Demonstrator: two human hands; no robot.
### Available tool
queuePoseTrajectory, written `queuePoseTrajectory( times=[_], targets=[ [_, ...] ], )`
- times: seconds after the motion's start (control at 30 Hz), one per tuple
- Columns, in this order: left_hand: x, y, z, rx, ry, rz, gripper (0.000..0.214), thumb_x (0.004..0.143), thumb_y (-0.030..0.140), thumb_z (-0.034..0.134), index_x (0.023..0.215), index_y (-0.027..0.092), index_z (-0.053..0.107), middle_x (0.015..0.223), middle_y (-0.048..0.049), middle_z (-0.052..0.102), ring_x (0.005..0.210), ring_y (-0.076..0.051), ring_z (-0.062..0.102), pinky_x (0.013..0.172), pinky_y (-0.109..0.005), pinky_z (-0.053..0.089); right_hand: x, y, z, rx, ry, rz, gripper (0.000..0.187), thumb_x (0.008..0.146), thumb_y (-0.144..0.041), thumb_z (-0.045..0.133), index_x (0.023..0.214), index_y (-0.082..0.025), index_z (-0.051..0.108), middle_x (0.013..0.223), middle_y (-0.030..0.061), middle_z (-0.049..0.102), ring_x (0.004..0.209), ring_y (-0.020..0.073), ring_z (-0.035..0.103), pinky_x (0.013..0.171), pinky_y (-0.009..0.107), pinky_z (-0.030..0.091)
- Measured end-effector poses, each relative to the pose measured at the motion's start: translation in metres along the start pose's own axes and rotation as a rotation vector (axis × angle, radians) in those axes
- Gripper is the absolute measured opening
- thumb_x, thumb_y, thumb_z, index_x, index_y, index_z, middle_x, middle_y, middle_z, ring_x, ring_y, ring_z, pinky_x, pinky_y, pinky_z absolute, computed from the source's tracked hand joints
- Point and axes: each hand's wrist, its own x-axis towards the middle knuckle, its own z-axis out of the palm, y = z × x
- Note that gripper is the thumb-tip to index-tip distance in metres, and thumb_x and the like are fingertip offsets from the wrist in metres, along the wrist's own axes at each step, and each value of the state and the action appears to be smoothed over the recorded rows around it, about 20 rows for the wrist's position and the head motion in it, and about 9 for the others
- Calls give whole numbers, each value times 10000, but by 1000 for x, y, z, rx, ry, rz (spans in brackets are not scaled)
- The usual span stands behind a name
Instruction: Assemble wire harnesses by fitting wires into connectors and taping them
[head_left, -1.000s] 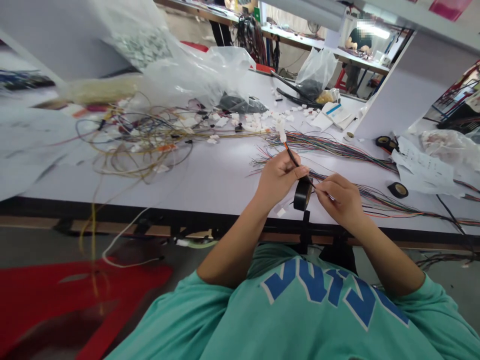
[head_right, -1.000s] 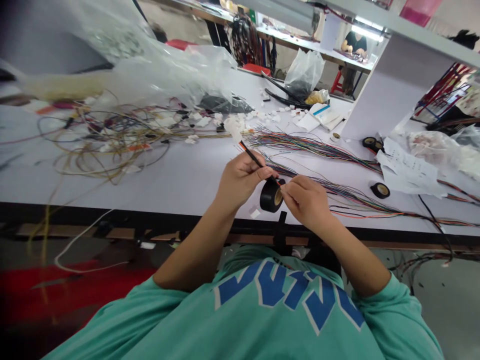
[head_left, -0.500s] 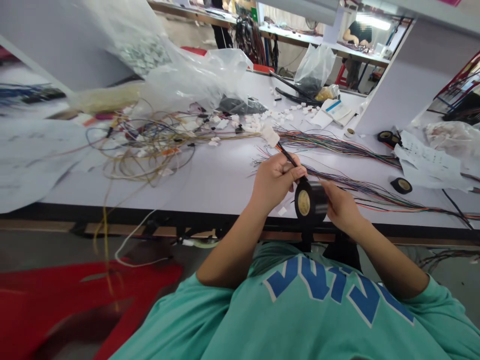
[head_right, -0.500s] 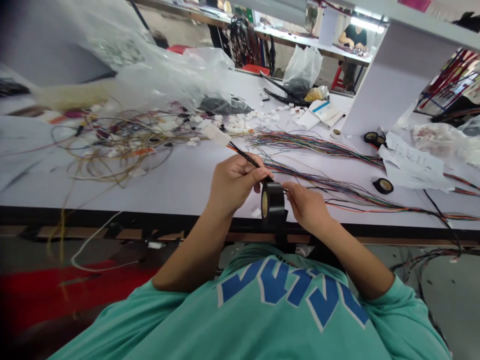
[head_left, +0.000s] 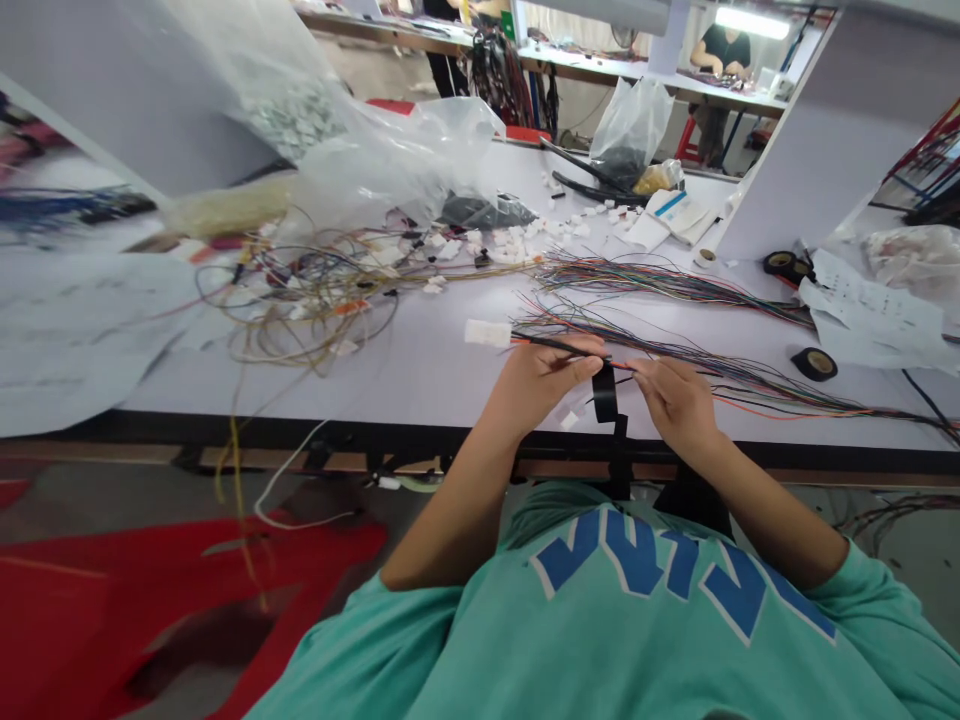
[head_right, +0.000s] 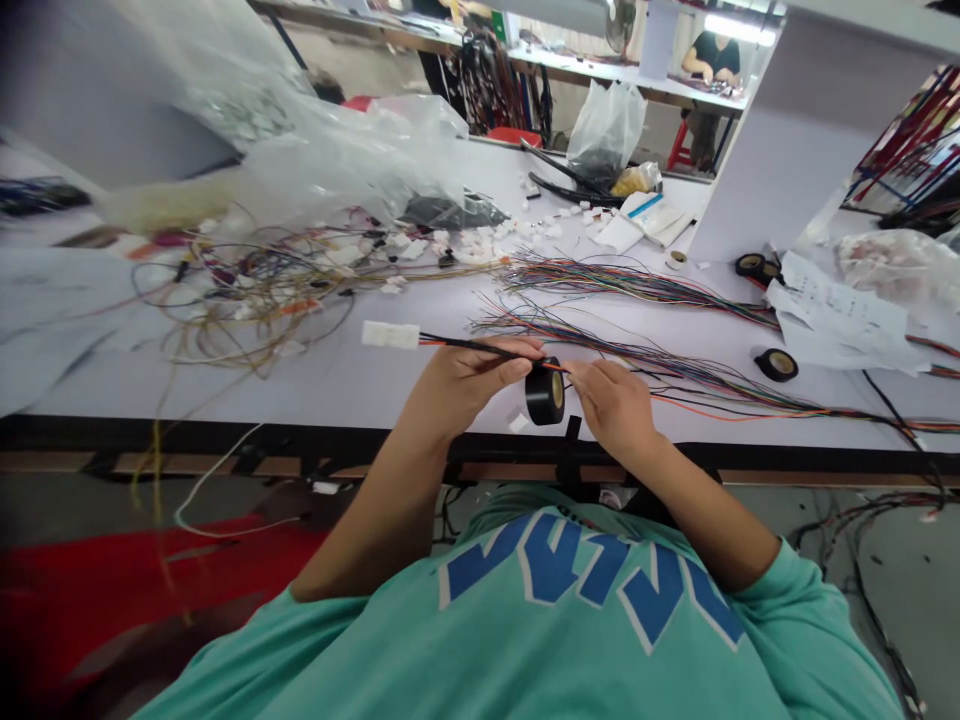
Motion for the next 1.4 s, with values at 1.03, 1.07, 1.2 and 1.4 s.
queuePoseTrajectory(
  times=[1.03,1.07,1.2,1.4],
  targets=[
    [-10,21,-3,471,29,389,111,699,357,652,695,259,704,717,-43,709,713,-189,624,752,-334,487,71,31,-28,334,-716,-163,252,817,-199,449,975,-234,642,955,20,676,882,135,597,801,288,410],
    [-7,20,-3,458,30,415,118,690,378,665,696,268,708,753,-45,715,759,-201,629,794,-353,482,71,33,-21,404,-715,-149,248,808,-188,456,962,-229,646,995,24,662,925,135,587,808,280,426],
    [3,3,3,119,20,356,254,690,480,644,682,236,713,797,-61,716,801,-213,647,791,-364,511,60,34,-11,433,-709,28,234,808,-205,467,988,-185,614,920,35,661,830,131,608,736,277,484],
    [6,-10,21,-247,132,58,274,634,442,692,670,171,698,638,-21,676,493,-122,597,499,-248,527,35,14,-44,90,-393,-345,383,810,-96,407,1162,-210,509,1187,83,585,1094,175,540,899,372,446]
  ],
)
